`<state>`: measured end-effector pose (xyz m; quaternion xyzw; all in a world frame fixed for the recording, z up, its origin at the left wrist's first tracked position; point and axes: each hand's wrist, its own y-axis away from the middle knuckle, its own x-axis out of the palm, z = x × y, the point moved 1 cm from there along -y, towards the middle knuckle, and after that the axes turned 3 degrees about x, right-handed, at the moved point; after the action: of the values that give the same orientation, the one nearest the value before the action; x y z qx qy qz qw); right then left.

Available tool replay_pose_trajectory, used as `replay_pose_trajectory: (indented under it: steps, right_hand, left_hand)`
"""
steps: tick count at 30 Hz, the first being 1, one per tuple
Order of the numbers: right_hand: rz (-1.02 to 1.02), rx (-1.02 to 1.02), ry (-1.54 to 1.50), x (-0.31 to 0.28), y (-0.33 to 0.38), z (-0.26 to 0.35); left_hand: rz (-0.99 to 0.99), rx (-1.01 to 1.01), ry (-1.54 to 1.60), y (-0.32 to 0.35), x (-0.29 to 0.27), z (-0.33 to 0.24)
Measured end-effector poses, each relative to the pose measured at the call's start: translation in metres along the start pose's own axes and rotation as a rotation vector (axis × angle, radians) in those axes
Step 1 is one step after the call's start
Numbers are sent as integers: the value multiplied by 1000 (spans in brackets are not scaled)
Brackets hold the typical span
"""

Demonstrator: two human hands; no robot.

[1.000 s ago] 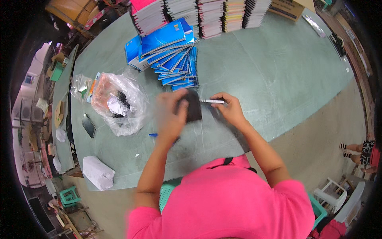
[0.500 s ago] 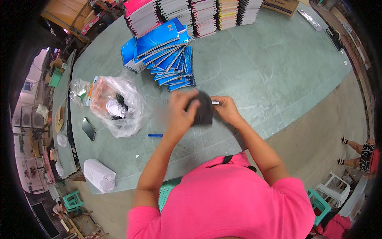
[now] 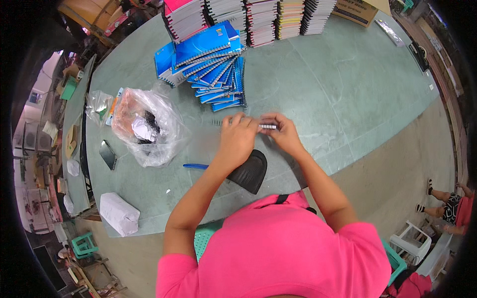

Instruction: The person assembles notebooks by manually aligning the spiral binder through the holes of the paper stacks and then using pliers to trim and finish the ends of the binder.

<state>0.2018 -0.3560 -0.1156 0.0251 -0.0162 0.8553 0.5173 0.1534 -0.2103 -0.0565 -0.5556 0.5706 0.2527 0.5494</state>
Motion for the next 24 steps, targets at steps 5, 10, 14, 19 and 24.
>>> replay_pose_trajectory:
  steps: [5, 10, 14, 19, 24]
  right_hand:
    - [-13, 44, 93, -3, 2, -23]
    - [0, 70, 189, -10, 0, -42]
    - [-36, 16, 224, -7, 2, -28]
    - [-4, 138, 278, -8, -1, -30]
    - [-20, 33, 264, -10, -2, -34]
  left_hand:
    - [140, -87, 91, -20, -8, -13]
    - [99, 38, 259, -22, 10, -14]
    - [99, 55, 328, -24, 12, -14]
    - [71, 84, 338, -23, 20, -7]
    - [106, 82, 350, -24, 18, -8]
